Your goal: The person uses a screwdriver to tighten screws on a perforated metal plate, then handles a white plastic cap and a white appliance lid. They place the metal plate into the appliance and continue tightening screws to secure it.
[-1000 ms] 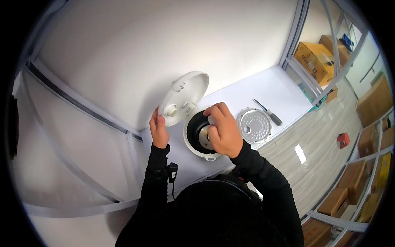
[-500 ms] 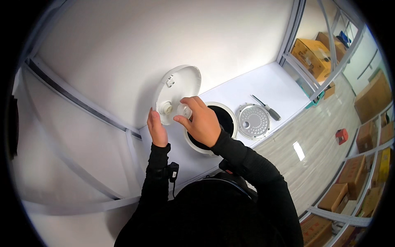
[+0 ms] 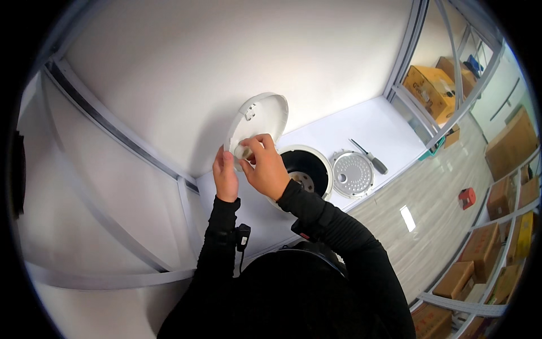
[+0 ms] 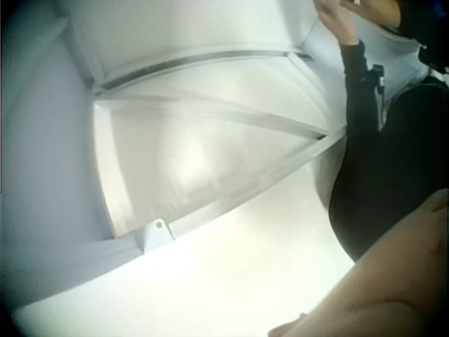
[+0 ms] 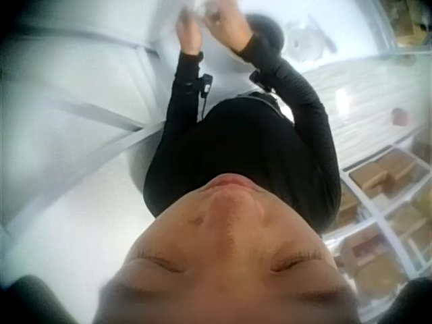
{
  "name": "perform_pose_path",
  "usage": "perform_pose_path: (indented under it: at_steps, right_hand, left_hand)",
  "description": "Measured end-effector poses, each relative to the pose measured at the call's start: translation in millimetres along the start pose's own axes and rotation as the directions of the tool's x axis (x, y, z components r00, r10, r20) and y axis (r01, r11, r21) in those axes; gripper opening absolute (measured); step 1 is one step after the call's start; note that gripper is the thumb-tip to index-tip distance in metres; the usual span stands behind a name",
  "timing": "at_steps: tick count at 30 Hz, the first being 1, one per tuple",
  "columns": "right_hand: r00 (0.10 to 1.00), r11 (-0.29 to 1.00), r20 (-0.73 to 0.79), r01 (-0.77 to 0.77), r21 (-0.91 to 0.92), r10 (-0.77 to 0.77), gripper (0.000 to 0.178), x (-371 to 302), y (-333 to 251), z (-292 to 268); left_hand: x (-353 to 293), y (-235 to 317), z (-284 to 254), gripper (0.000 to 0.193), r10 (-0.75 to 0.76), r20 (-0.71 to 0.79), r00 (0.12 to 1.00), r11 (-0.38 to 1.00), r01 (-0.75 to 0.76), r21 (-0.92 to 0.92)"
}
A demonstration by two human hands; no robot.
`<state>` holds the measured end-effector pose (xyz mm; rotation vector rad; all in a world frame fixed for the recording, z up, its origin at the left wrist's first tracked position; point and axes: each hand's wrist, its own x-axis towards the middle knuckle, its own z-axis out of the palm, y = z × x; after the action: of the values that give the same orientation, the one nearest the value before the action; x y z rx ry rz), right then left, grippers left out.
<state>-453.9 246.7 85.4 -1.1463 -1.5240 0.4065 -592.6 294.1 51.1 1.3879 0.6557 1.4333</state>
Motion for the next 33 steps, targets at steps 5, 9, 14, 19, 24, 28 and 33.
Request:
perform_pose_path:
  at_steps: [5,9,14,19,24,28,33]
  right_hand:
    - [0.998,0.999,-0.063,-0.018,0.039,0.02,0.044,0,0,3]
    - [0.996,0.999,-0.086,-0.031,0.023,0.033,0.042,-3,8,5]
    - [0.99,0.999,-0.136,0.032,0.007,-0.031,0.036,-3,6,6]
    - [0.993,0.997,-0.099,0.069,-0.016,-0.07,0.038,-5,5,1]
    - [0.979,0.989,-0.149,0.134,-0.058,-0.142,0.03,-1,14,-4]
    - [0.991,0.999,-0.126,0.048,-0.023,-0.051,0.022,5,12,-10]
    - [0.991,0.997,-0.132,0.006,0.082,0.005,0.018,10,22,-10]
  left_hand:
    - [-1,0,2,0.056,0.069,0.031,0.997,0.995,-0.071,0.073]
    - [-1,-5,-2,0.057,0.076,0.048,0.996,0.985,-0.083,0.151]
    - [1,-8,-4,0.051,0.035,-0.013,0.999,0.987,-0.032,0.158]
    - [1,-5,-4,0.048,0.062,-0.012,0.998,0.98,-0.059,0.192]
    - [1,-7,-4,0.049,0.062,-0.017,0.998,0.969,-0.056,0.24]
    - [-1,-8,-9,0.05,0.112,0.043,0.993,0.954,-0.119,0.276]
    - [1,-2,-5,0.052,0.197,0.066,0.978,0.95,-0.207,0.233]
